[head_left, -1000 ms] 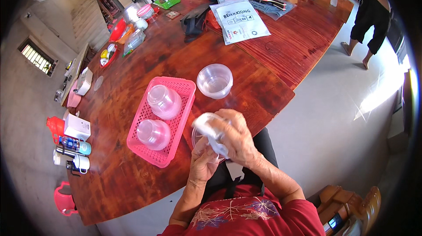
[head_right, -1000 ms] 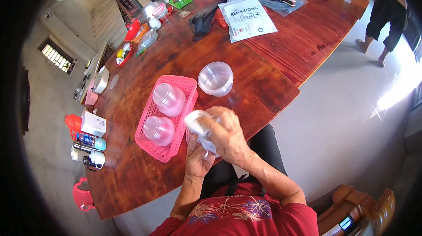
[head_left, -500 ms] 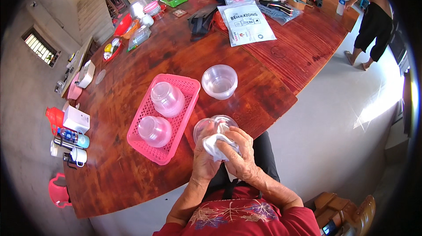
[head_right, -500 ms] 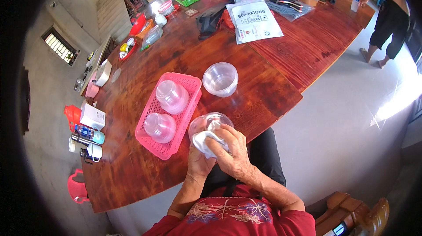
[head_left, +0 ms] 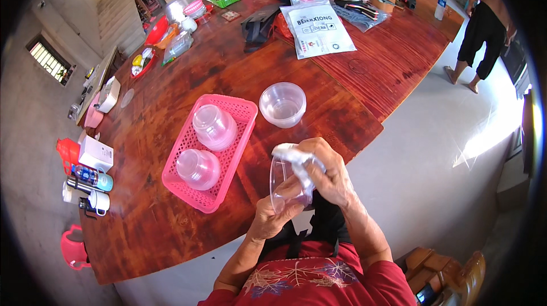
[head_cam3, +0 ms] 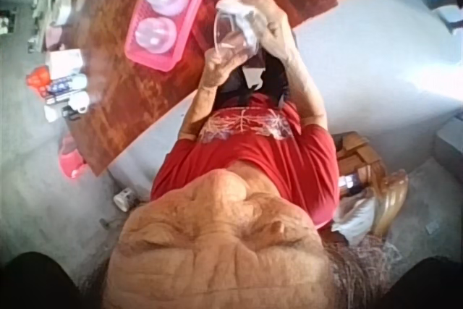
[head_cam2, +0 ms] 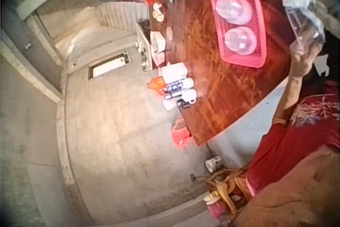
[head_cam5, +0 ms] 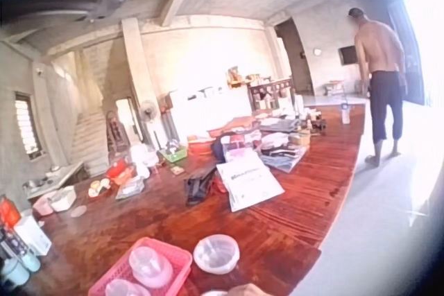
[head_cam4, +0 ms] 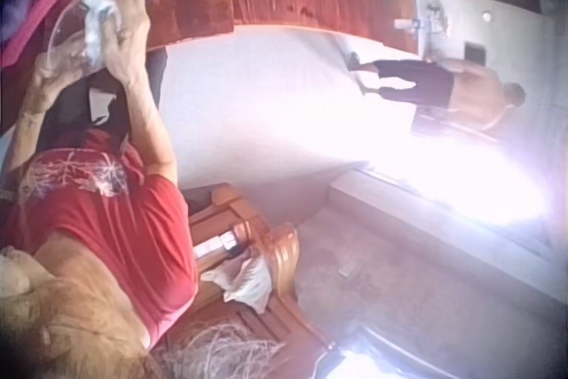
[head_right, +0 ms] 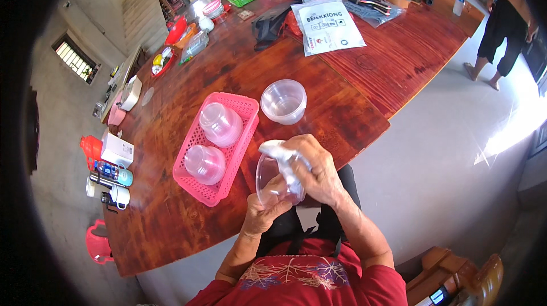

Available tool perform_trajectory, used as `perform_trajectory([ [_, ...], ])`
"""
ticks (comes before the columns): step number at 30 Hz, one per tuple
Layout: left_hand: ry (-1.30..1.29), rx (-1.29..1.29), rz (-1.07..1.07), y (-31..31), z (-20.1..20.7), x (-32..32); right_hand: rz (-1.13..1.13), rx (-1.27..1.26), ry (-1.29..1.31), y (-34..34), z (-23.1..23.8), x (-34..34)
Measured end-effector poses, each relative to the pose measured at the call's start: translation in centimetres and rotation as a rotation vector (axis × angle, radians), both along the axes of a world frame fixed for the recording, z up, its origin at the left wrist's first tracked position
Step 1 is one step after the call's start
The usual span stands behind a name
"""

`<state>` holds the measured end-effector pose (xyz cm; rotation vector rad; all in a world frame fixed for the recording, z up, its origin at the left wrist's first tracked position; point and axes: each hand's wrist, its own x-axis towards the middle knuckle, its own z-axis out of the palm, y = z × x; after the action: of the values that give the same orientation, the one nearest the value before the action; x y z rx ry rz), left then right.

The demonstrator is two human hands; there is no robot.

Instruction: The person wipes the inside and outside of clear plastic containers using a white cloth. They handle the containers one at a time, wiping them thoroughly before placing them into a pink plastic basket on the table.

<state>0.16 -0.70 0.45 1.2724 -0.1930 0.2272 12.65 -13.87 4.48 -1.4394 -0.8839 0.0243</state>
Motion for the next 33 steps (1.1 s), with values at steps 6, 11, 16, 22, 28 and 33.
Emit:
perform_trajectory([
  [6, 0.211, -0.086, 0.105, -0.6, 2.1, 1.0, -0.094, -0.227, -0.774, 1.1, 1.5, -4.3],
  [11, 0.043, 0.200, 0.030, 1.0, -1.4, -0.8, 0.070, -0.150, -0.426, 1.0, 2.1, -1.4],
  [16, 0.085, 0.310, -0.051, -0.1, 0.4, -0.7, 0.496, -0.046, 0.060, 0.0, 0.1, 3.0],
  [22, 0.227, 0.227, -0.249, 0.5, -2.4, -1.2, 0.763, 0.003, 0.337, -0.4, -1.8, 3.8],
  [28, 0.280, 0.157, -0.050, 1.3, -1.6, -0.4, 0.333, -0.207, -0.466, 0.6, 0.7, -0.2],
  [33, 0.129, 0.189, 0.140, 0.4, -0.5, -0.3, 0.005, -0.253, -0.666, 1.4, 0.7, -2.6],
])
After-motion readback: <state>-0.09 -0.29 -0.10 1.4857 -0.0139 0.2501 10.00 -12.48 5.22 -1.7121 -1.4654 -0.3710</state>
